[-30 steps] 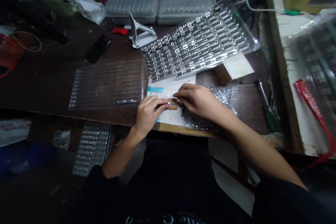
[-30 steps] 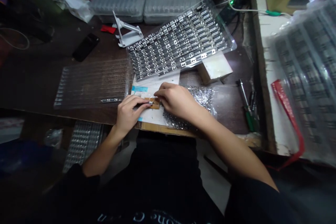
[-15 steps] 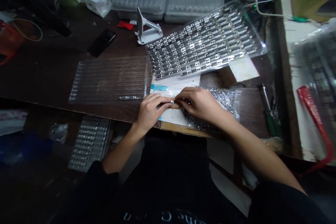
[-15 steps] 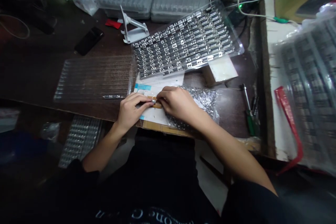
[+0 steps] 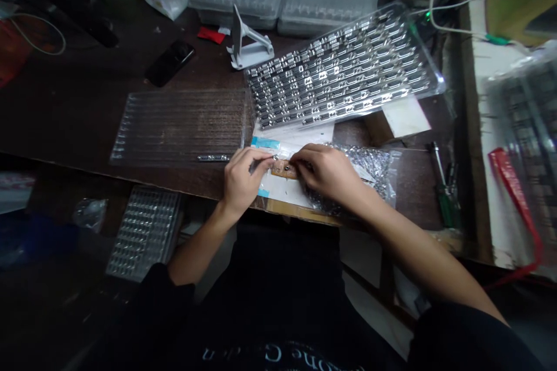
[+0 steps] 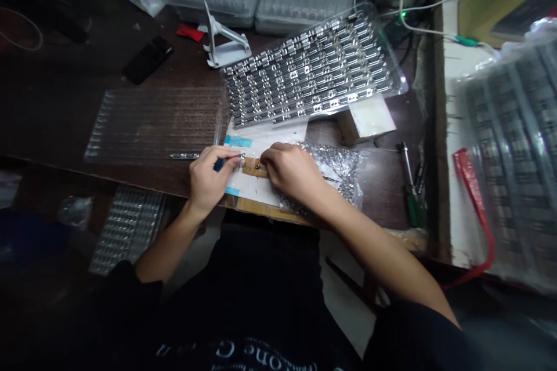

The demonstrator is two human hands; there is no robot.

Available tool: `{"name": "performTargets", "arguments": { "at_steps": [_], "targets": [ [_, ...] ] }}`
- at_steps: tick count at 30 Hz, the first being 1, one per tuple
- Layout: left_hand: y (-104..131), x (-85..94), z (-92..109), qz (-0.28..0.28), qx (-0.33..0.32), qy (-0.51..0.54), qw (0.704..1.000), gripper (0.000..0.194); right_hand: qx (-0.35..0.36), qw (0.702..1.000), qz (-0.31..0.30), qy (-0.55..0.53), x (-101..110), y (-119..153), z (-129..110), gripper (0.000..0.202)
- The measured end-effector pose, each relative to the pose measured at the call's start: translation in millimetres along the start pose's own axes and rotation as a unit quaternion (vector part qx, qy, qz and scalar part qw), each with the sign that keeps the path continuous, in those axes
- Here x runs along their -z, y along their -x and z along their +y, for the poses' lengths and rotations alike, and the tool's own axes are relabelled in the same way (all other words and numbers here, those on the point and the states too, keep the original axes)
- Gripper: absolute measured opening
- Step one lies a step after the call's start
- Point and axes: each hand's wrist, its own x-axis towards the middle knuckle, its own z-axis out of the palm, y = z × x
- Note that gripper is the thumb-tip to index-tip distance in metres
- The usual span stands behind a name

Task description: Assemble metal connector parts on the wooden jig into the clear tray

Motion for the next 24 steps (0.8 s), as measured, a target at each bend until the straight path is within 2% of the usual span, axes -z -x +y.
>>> {"name": "performTargets", "arguments": {
  "at_steps": [1,3,5,8,11,15,19,24],
  "targets": [
    [1.3,1.8,-0.3,0.001,0.011,-0.018,1.000,0.010,0.024,1.000,-0.008,-0.013,-1.3,-0.2,-0.7,0.025],
    [4.2,5.7,-0.9,-0.045,0.019,-0.057,0.997,0.010,0.077,0.997,-0.022,0.000,-4.1,0.0,-3.5,0.024],
    [7.0,9.6,-1.6,-0.105,0.010,-0.081,0.991,0.013,0.117,0.990,-0.026,0.067,-7.0,0.8,-7.4,0.024],
    [8.7,13.0,-2.4,-0.128,0.000,-0.085,0.988,0.016,0.148,0.977,-0.029,0.148,-9.6,2.3,-12.1,0.023],
    [6.3,11.9,-0.8,-0.081,0.013,-0.079,0.993,0.012,0.129,0.981,-0.032,0.142,-5.5,3.6,-11.7,0.022],
    [-0.8,4.7,8.8,-0.013,0.011,-0.064,0.998,0.008,0.054,0.984,-0.034,0.167,8.8,7.1,-5.2,0.023],
    [-5.9,-6.1,19.7,-0.043,-0.010,-0.013,0.999,0.007,0.032,0.980,-0.070,0.186,17.9,9.9,0.2,0.019],
    [-5.6,-18.2,21.2,-0.076,-0.009,-0.017,0.997,0.007,0.028,0.976,-0.090,0.196,20.0,10.8,-1.6,0.022]
  ]
}}
